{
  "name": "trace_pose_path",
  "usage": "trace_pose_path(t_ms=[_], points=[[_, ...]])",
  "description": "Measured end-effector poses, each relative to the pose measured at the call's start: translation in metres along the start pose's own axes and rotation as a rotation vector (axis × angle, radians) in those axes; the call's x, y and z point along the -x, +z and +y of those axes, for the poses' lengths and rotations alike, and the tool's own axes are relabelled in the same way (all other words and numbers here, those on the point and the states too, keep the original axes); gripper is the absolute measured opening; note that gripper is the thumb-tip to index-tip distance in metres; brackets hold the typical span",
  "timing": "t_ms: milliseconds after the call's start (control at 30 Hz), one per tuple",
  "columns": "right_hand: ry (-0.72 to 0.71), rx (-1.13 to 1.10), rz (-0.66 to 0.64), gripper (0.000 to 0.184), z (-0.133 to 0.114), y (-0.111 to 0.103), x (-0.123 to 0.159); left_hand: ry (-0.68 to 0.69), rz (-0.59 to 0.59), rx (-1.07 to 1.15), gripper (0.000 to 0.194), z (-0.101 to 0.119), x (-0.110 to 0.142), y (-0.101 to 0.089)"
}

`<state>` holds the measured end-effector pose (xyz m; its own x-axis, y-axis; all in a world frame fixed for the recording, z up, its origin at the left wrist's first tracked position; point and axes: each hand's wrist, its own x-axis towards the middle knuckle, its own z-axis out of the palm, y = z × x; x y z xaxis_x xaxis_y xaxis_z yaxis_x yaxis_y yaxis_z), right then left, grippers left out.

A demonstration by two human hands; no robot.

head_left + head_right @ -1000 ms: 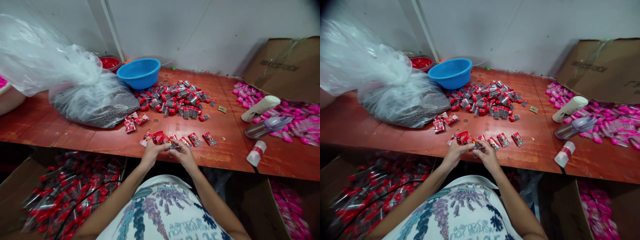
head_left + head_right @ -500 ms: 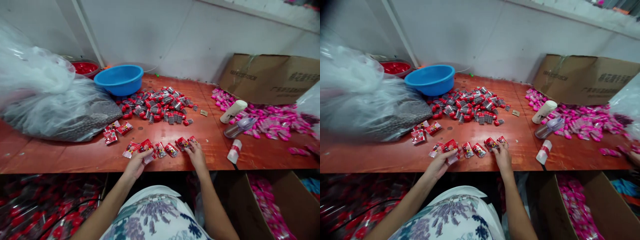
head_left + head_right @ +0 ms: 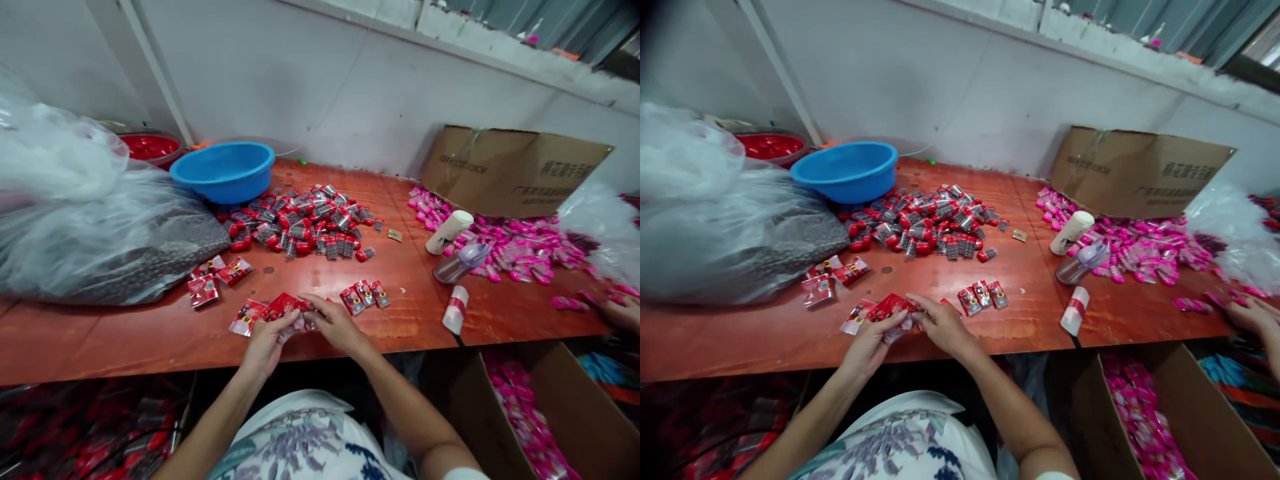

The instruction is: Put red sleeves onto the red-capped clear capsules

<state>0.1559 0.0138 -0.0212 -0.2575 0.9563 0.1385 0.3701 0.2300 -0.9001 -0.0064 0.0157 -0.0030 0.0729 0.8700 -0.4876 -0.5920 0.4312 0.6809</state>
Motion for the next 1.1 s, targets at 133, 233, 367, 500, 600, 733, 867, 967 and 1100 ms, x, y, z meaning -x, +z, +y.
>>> trace_pose_path(t_ms=[133,233,367,500,600,733,867,967,1100], points=[[0.096,0.533,0.138,0.044,0.028,-0.068,-0.028,-0.022,0.067,0.059,0.013,0.006,-0.006,-0.001],[0.262,0.828,0.274,0.048,0.057,-0.122,-0.049,-0.067,0.132,0.16,0.014,0.012,-0.008,-0.003],[0.319,0.882,0.21,0.041,0.082,-0.153,-0.056,-0.131,0.146,0.256,0.016,0.02,-0.005,-0.006],[0.298,0.897,0.142,0.03,0.082,-0.144,-0.05,-0.18,0.154,0.293,0.012,0.022,-0.003,-0.007],[0.267,0.888,0.133,0.026,0.069,-0.126,-0.044,-0.206,0.162,0.305,0.01,0.023,-0.004,-0.008],[0.155,0.387,0.299,0.031,0.029,-0.079,-0.023,-0.236,0.182,0.323,0.008,0.022,-0.005,-0.008],[0.205,-0.315,0.247,0.035,-0.018,-0.015,0.009,-0.23,0.194,0.345,0.009,0.019,-0.006,-0.008],[0.252,-0.506,0.294,0.036,-0.036,0.019,0.023,-0.212,0.181,0.361,0.013,0.018,-0.006,-0.007],[0.271,-0.567,0.327,0.035,-0.037,0.036,0.026,-0.18,0.162,0.374,0.013,0.017,-0.005,-0.006]])
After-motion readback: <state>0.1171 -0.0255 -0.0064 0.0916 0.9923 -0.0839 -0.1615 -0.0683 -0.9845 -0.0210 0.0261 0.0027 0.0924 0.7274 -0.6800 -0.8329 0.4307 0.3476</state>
